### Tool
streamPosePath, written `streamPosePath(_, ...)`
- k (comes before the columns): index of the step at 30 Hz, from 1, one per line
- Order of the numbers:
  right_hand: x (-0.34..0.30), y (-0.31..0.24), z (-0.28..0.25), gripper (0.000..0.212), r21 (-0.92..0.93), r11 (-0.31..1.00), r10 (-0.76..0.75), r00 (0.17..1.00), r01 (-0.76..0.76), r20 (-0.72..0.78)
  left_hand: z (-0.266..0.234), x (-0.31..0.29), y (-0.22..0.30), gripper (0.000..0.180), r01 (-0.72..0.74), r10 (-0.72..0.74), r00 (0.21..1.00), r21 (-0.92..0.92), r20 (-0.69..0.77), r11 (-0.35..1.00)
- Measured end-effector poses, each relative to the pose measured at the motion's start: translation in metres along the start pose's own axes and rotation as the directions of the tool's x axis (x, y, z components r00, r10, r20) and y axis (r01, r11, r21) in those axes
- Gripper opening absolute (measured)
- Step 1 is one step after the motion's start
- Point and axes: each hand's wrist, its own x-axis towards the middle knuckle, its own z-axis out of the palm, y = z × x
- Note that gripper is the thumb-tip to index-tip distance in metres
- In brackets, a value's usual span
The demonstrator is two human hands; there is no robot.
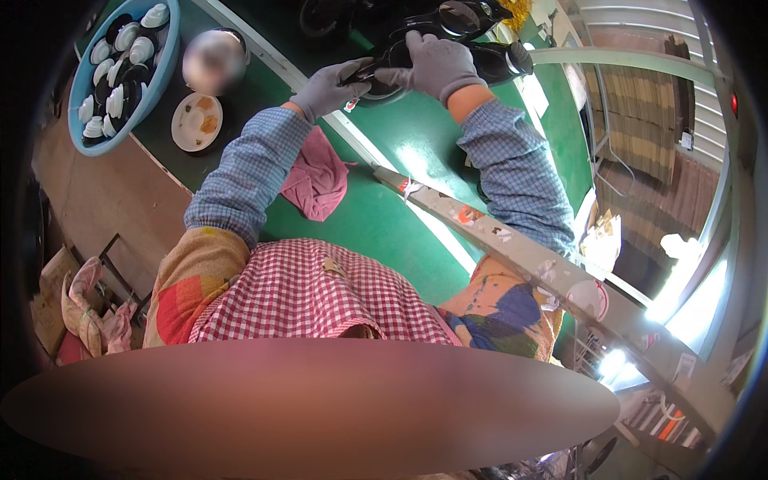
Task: The person picks black mugs from a green conveyor belt and attaches white lids to each one. They place the assembled mugs back onto the belt and continue the process with additional units. A pink cloth and a small bowl are visible on the table.
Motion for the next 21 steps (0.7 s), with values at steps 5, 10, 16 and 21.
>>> streamPosePath(5,0.009,0.039,0.040,0.083,0.149,0.957,-0.157,0.874,0.250,-0.460,-0.001,0.000,0.017,0.059,0.058,-0.056,0.998,-0.094,0.021,0.994)
streamPosePath(10,-0.012,0.029,0.002,0.073,0.193,0.964,0.191,0.982,-0.185,-0.010,-0.003,-0.004,0.019,0.061,0.078,-0.076,0.997,-0.084,0.028,0.993)
streamPosePath(16,-0.010,0.017,0.000,0.086,0.168,0.982,0.088,0.996,-0.087,0.005,0.000,0.000,-0.008,0.060,0.003,-0.005,1.000,-0.148,-0.011,0.989)
streamPosePath(21,-0.005,0.033,0.041,0.096,0.011,0.955,-0.286,0.929,0.297,-0.236,0.001,0.001,0.012,0.060,0.069,-0.063,0.997,-0.129,0.043,0.989)
